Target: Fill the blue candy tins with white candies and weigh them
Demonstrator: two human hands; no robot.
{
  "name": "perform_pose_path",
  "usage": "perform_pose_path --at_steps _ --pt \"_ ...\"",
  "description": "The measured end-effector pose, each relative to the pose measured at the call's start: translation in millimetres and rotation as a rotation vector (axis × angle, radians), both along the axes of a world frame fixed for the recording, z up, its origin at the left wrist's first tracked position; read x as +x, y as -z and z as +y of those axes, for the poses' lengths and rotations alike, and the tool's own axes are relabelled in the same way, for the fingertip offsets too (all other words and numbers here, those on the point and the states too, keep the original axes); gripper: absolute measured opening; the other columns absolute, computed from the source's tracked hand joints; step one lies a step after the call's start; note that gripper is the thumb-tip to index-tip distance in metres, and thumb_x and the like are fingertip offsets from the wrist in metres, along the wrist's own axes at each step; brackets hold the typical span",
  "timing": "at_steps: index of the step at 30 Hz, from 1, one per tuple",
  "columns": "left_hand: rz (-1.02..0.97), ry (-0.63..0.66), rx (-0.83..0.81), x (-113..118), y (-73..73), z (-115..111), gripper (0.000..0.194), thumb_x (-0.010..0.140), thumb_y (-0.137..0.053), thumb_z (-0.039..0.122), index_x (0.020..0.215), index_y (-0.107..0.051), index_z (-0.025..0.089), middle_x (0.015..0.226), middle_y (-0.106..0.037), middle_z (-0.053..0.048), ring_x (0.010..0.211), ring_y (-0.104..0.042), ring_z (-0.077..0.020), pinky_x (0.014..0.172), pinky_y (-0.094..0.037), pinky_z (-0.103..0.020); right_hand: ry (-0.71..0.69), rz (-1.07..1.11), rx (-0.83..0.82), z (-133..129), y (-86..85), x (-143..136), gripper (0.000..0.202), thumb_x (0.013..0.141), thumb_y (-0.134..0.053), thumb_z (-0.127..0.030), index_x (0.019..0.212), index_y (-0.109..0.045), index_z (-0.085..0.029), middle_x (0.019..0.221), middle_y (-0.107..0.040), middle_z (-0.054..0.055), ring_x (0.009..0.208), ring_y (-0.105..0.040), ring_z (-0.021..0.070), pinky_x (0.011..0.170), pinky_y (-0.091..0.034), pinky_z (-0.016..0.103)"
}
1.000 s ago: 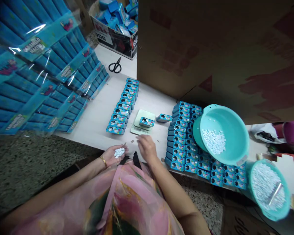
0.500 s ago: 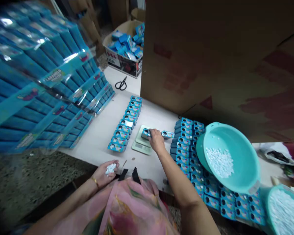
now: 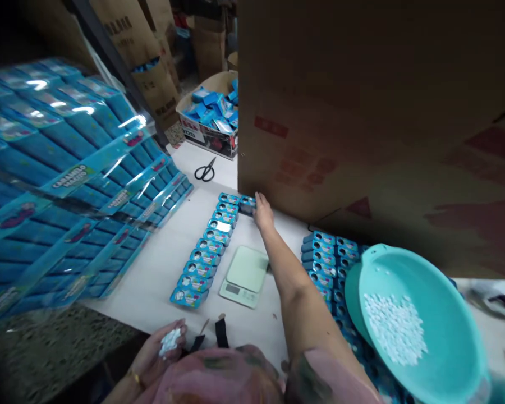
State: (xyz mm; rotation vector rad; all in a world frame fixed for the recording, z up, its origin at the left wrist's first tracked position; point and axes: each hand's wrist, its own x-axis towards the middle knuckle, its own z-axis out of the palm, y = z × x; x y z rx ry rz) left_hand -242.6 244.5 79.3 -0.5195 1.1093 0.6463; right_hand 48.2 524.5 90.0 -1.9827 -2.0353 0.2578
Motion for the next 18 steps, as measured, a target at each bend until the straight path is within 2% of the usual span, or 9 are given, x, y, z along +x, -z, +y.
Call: perform_pose_path --at_steps 2,5,8,11,14,18 --pt "0.016 0.030 0.046 2.8 -0.7 6.1 0.008 0.077 -0.045 0.017 0.074 -0.053 0.017 0.056 -0.052 0.000 0.033 -0.045 -0.0079 0.024 -0.029 -0.017 0.009 -0.047 0.002 -38.7 -8.6 30.4 0.046 0.081 -0.043 -0.022 0.126 -0.036 -0.018 0.125 -0.042 0.008 0.108 -0.040 0.0203 0.087 -0.034 0.031" --pt "-0.005 0.108 0.125 7.5 5.3 11.6 0.010 0.077 -0.043 0.014 0.075 -0.053 0.015 0.059 -0.053 -0.001 0.037 -0.046 -0.0078 0.025 -0.028 -0.016 -0.045 -0.168 -0.103 -112.9 -22.4 76.0 0.040 0.080 -0.046 -0.031 0.118 -0.045 -0.020 0.114 -0.052 0.008 0.104 -0.042 0.0239 0.085 -0.033 0.035" --pt "-0.059 0.179 0.179 13.7 10.1 11.4 0.010 0.077 -0.045 0.013 0.077 -0.054 0.013 0.063 -0.054 -0.003 0.044 -0.050 -0.0084 0.027 -0.030 -0.015 -0.094 -0.263 -0.227 -170.5 -24.7 93.9 0.048 0.075 -0.054 -0.033 0.120 -0.043 -0.020 0.113 -0.053 0.009 0.103 -0.042 0.0256 0.081 -0.033 0.037" --pt "-0.085 0.216 0.215 18.9 6.9 7.3 0.007 0.076 -0.049 0.014 0.080 -0.054 0.012 0.067 -0.055 -0.004 0.047 -0.051 -0.0082 0.029 -0.030 -0.014 -0.054 -0.333 -0.292 -194.8 -20.4 87.9 0.041 0.074 -0.055 -0.028 0.114 -0.047 -0.019 0.106 -0.055 0.010 0.098 -0.044 0.0243 0.080 -0.032 0.036" --pt "-0.116 0.214 0.253 19.2 0.4 0.8 0.009 0.075 -0.051 0.016 0.082 -0.054 0.011 0.068 -0.056 -0.004 0.048 -0.051 -0.0077 0.030 -0.029 -0.013 0.021 -0.345 -0.250 -206.6 -24.9 73.5 0.033 0.077 -0.052 -0.028 0.108 -0.049 -0.017 0.102 -0.056 0.010 0.096 -0.044 0.0243 0.079 -0.033 0.034" --pt "-0.113 0.200 0.231 15.8 -3.8 -8.3 0.009 0.074 -0.052 0.014 0.081 -0.055 0.009 0.066 -0.057 -0.005 0.049 -0.053 -0.0084 0.031 -0.031 -0.013 -0.064 -0.270 -0.115 -224.5 -38.5 42.6 0.039 0.080 -0.046 -0.030 0.116 -0.042 -0.016 0.104 -0.054 0.010 0.096 -0.043 0.0239 0.080 -0.033 0.033"
